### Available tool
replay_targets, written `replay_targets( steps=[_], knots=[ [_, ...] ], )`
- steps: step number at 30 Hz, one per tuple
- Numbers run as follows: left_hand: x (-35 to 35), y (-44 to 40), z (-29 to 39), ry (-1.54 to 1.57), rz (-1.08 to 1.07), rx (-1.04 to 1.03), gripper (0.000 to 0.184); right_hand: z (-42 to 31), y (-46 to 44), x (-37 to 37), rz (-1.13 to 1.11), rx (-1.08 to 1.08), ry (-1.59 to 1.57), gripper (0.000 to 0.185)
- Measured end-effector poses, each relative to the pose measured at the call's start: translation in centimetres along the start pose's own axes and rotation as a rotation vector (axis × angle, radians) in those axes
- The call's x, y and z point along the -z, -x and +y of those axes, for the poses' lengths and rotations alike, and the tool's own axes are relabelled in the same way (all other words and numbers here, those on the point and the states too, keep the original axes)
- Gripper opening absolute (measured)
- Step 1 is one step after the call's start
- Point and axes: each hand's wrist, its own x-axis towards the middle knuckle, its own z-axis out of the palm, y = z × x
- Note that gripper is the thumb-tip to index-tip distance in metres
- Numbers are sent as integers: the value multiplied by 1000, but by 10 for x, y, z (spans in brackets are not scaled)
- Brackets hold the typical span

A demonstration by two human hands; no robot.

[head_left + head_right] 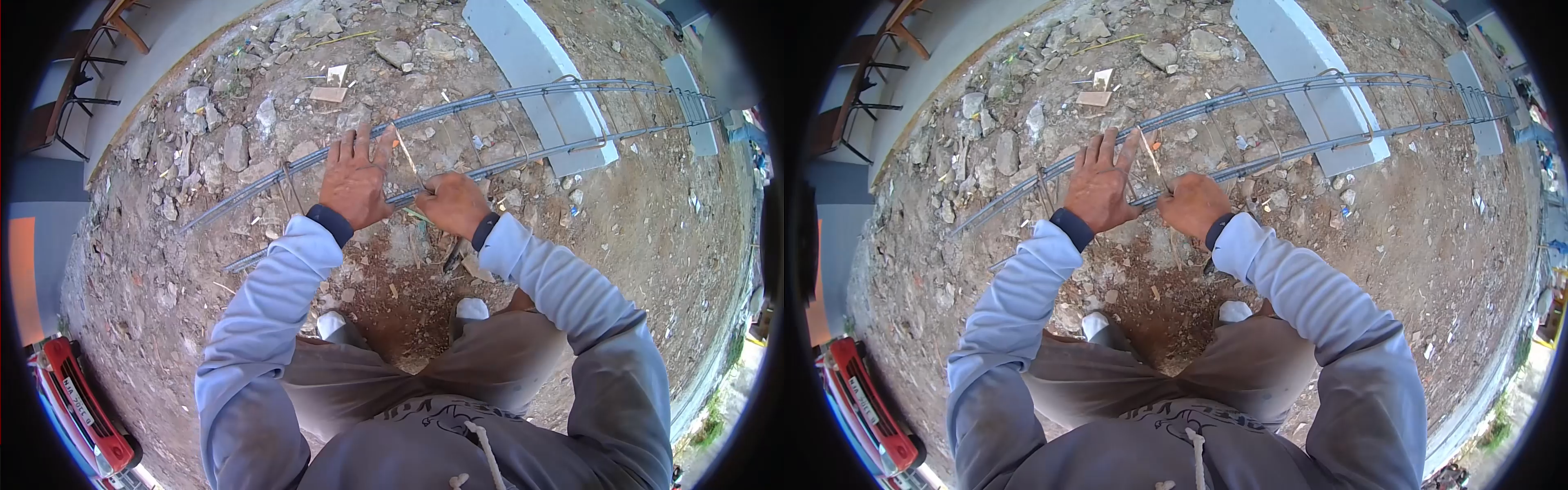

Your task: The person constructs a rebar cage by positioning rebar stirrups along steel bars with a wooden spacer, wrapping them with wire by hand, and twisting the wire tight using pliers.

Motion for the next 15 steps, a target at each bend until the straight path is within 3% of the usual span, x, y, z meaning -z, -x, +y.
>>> replay_targets(
  steps=[11,14,15],
  knots=[
    [-11,4,-3,32,86,-10,89,17,4,-1,-13,84,116,30],
    [-13,15,9,22,87,62,62,21,-2,21,-138,88,31,32],
    [-24,18,14,73,249,53,48,19,-5,31,-158,74,-8,32]
  ],
)
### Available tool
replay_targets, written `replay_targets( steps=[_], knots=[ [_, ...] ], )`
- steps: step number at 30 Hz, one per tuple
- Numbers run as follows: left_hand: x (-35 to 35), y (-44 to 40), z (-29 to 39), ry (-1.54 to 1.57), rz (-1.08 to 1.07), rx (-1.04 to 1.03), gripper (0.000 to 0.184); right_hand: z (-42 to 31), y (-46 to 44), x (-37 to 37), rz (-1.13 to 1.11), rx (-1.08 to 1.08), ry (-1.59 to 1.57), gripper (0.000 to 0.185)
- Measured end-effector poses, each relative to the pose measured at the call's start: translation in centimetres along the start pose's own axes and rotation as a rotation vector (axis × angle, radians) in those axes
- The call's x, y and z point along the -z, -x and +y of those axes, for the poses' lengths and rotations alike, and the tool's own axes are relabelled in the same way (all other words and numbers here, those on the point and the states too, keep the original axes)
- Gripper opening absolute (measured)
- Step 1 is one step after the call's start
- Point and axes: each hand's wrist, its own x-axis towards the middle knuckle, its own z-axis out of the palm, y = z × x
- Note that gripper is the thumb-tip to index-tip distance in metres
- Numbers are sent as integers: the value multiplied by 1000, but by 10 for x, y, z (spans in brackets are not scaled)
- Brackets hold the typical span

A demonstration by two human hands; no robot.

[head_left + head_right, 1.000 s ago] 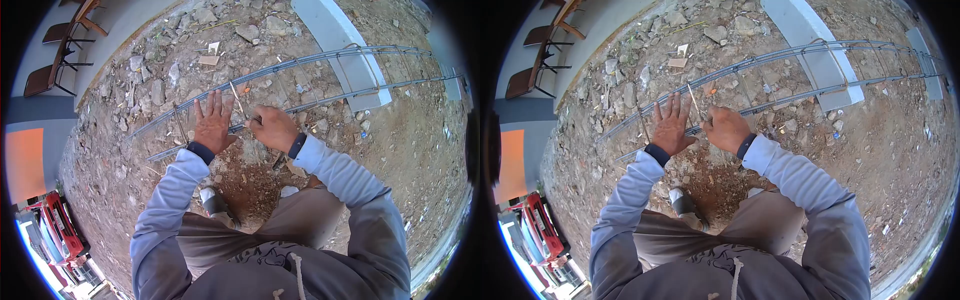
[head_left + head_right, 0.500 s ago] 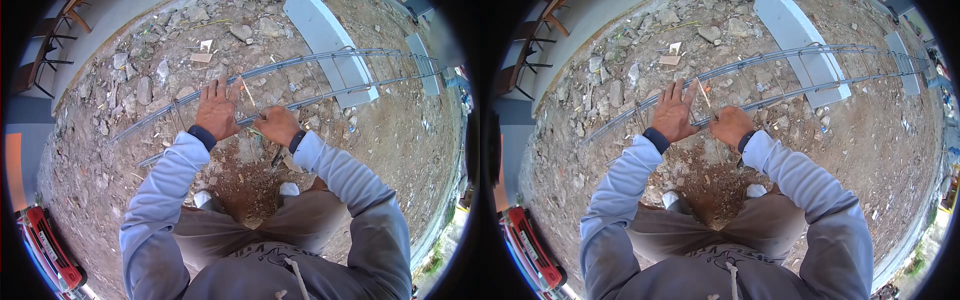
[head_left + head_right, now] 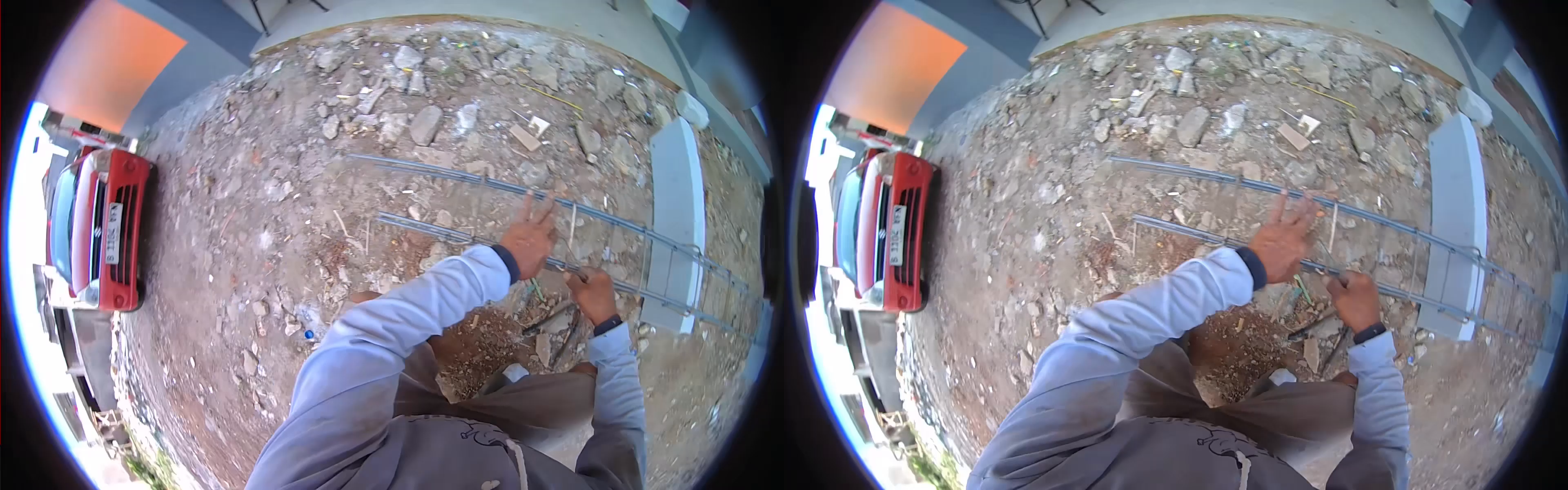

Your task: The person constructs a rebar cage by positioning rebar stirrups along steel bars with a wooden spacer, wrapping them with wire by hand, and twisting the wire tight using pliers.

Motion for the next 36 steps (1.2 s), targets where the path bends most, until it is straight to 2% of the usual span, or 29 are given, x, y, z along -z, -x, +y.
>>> replay_targets(
  steps=[1,2,3,4,6,8,12,15,16,19,20,23,24,27,30,33,36],
  knots=[
    [-9,1,6,20,18,35,40,13,-4,-4,71,89,-68,37],
    [-4,-2,12,75,-24,82,32,9,-7,-1,-17,-61,-228,42],
    [4,-7,19,112,-116,157,23,24,-11,-9,-14,-89,-374,40],
    [12,-8,22,236,-190,233,21,17,-10,-7,-15,-51,-365,39],
    [6,-7,33,304,-151,386,23,20,-10,-1,42,-5,-362,37],
    [-5,1,40,306,-123,427,23,32,-15,-7,131,39,-391,38],
    [-18,4,46,359,-61,587,23,19,-6,9,145,81,-323,49],
    [-12,-4,55,318,-159,635,24,49,-16,2,205,154,-147,53],
    [-12,-6,55,289,-182,638,24,50,-16,8,145,111,-164,56],
    [-20,-10,57,217,-213,658,25,51,-14,12,156,67,-208,55],
    [-23,-11,57,203,-200,662,25,56,-14,0,264,55,-315,48],
    [-20,-11,64,213,-189,712,25,82,-21,-4,217,206,-146,49],
    [-18,-9,67,208,-174,723,26,76,-18,-1,179,156,-34,49],
    [-21,-8,69,184,-193,737,27,83,-25,-15,346,135,-107,51],
    [-26,-10,66,191,-162,733,23,74,-19,-10,311,29,-107,61],
    [-25,-10,67,217,-178,761,20,79,-23,-15,361,34,-69,53],
    [-16,-13,71,214,-202,762,17,94,-34,-8,168,15,45,51]
  ],
)
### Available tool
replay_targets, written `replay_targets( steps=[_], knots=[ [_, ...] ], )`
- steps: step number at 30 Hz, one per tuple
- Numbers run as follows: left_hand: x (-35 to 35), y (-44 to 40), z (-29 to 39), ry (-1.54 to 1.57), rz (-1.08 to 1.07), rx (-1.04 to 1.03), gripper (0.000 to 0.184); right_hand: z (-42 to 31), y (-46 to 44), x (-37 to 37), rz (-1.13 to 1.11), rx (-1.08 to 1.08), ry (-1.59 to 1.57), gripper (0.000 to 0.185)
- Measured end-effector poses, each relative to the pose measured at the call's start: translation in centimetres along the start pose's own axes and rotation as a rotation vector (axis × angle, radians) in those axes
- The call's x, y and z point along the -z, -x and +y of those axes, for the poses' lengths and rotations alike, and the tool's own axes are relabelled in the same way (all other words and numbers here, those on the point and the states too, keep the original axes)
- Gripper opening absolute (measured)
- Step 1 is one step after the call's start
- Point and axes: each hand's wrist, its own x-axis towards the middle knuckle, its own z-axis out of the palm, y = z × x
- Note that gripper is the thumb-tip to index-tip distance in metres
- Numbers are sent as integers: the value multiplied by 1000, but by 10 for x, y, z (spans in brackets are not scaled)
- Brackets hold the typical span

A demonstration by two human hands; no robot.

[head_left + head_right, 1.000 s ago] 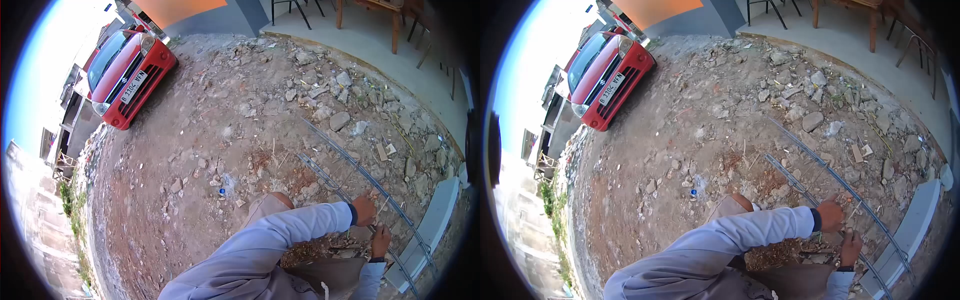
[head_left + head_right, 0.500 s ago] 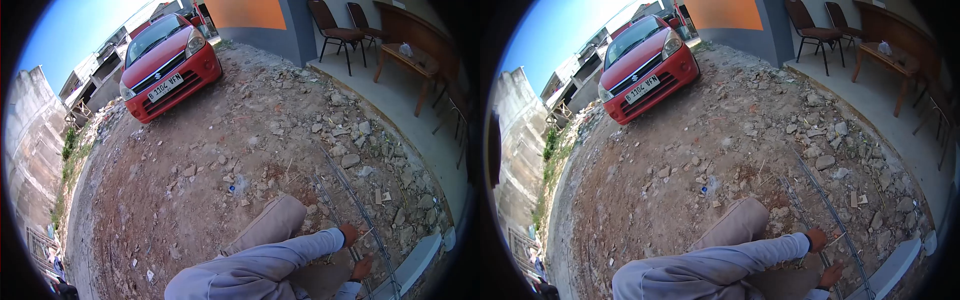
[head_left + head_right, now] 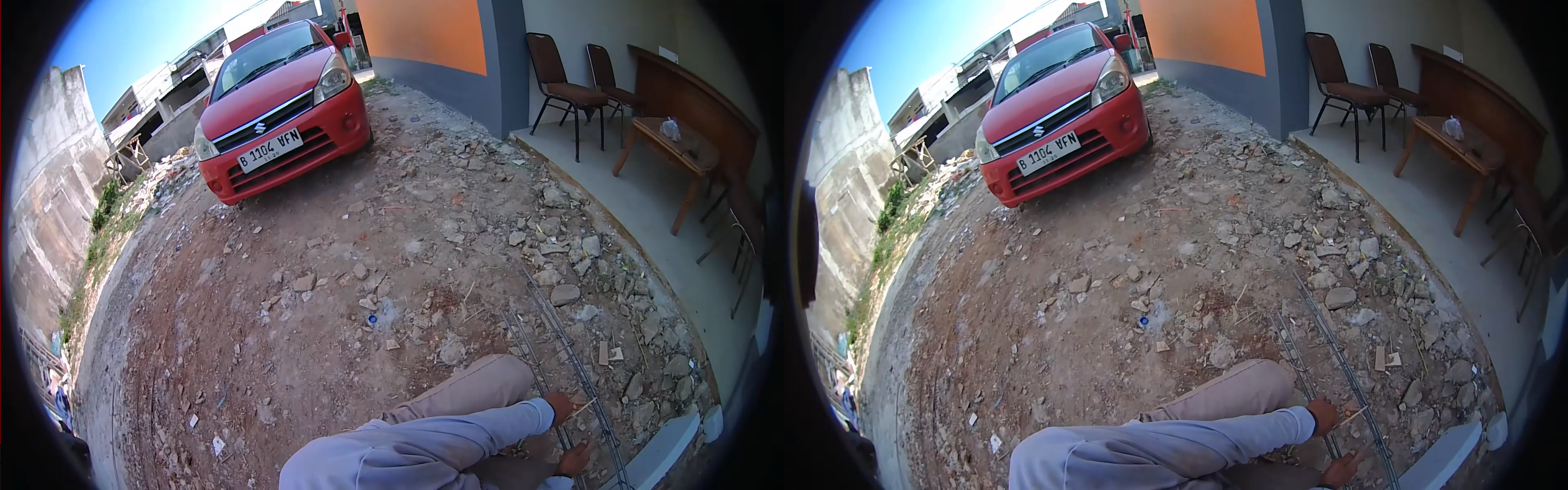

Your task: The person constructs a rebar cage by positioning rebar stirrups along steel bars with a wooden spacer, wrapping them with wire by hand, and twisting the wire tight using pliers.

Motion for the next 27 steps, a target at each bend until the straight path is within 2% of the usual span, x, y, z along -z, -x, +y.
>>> replay_targets(
  steps=[3,6,9,11,12,13,14,15,16,18,19,25,27],
  knots=[
    [0,0,2,-35,14,-23,17,28,-17,-25,176,28,-387,55],
    [-10,-5,-7,-18,48,-49,20,14,-6,18,-123,-483,-542,58],
    [-3,-4,-6,34,24,-55,23,-53,56,80,-333,-521,-804,50],
    [-12,-13,-11,68,-8,-91,25,-58,82,95,-472,-583,-919,25],
    [-5,-6,-12,81,63,-99,27,-71,95,90,-417,-590,-982,22],
    [1,-5,-14,50,-15,-113,31,-82,110,80,-355,-613,-1042,22],
    [-12,-9,-15,90,44,-105,30,-82,119,72,-389,-631,-1088,20],
    [6,4,-15,97,52,-144,26,-84,126,60,-382,-686,-1126,18],
    [-10,-9,-19,112,17,-104,24,-82,132,46,-382,-682,-1156,18],
    [-5,-5,-20,123,82,-124,30,-82,141,19,-340,-703,-1170,21],
    [10,-2,-16,144,-17,-97,28,-77,143,3,-310,-700,-1211,20],
    [11,6,-16,111,54,-110,28,-74,121,-28,-190,-694,-1278,22],
    [6,5,-20,104,22,-121,33,-72,109,-31,-145,-694,-1320,23]
  ],
)
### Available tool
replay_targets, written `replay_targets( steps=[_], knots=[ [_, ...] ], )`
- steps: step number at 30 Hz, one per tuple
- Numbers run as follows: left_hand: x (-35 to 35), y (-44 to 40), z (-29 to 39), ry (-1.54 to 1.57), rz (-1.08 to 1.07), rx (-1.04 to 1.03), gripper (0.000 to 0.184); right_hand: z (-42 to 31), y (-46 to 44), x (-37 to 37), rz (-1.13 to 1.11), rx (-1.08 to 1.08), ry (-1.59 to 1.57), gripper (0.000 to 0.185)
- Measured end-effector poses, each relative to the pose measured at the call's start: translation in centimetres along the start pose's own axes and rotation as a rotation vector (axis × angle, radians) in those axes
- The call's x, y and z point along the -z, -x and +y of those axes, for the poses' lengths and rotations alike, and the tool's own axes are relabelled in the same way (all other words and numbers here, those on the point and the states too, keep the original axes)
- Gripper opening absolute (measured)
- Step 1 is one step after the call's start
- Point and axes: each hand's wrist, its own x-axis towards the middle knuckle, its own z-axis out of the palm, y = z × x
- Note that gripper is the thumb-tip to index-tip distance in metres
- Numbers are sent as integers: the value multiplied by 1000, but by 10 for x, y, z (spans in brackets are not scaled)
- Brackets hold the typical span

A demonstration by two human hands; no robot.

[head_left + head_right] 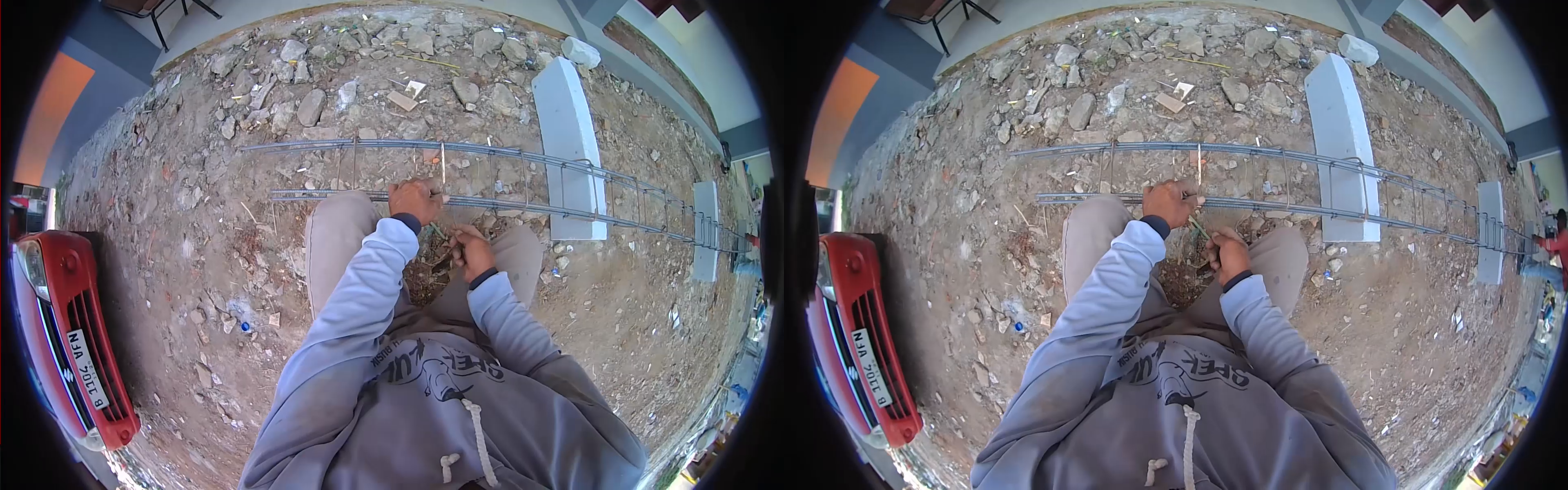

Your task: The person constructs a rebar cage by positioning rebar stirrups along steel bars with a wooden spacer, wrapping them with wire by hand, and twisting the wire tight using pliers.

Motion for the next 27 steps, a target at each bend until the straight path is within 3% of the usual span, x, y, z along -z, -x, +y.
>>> replay_targets(
  steps=[8,15,18,21,27],
  knots=[
    [15,-5,4,-6,-148,44,39,3,-54,-11,-118,91,-159,27],
    [5,-3,9,2,-14,58,56,4,-70,-18,-171,125,-294,15],
    [9,3,16,29,74,-7,53,7,-71,-22,-166,145,-342,14],
    [1,-3,10,-33,-21,-51,48,8,-71,-25,-142,139,-398,11],
    [12,-32,31,62,-228,107,41,13,-75,-27,-159,133,-336,12]
  ],
)
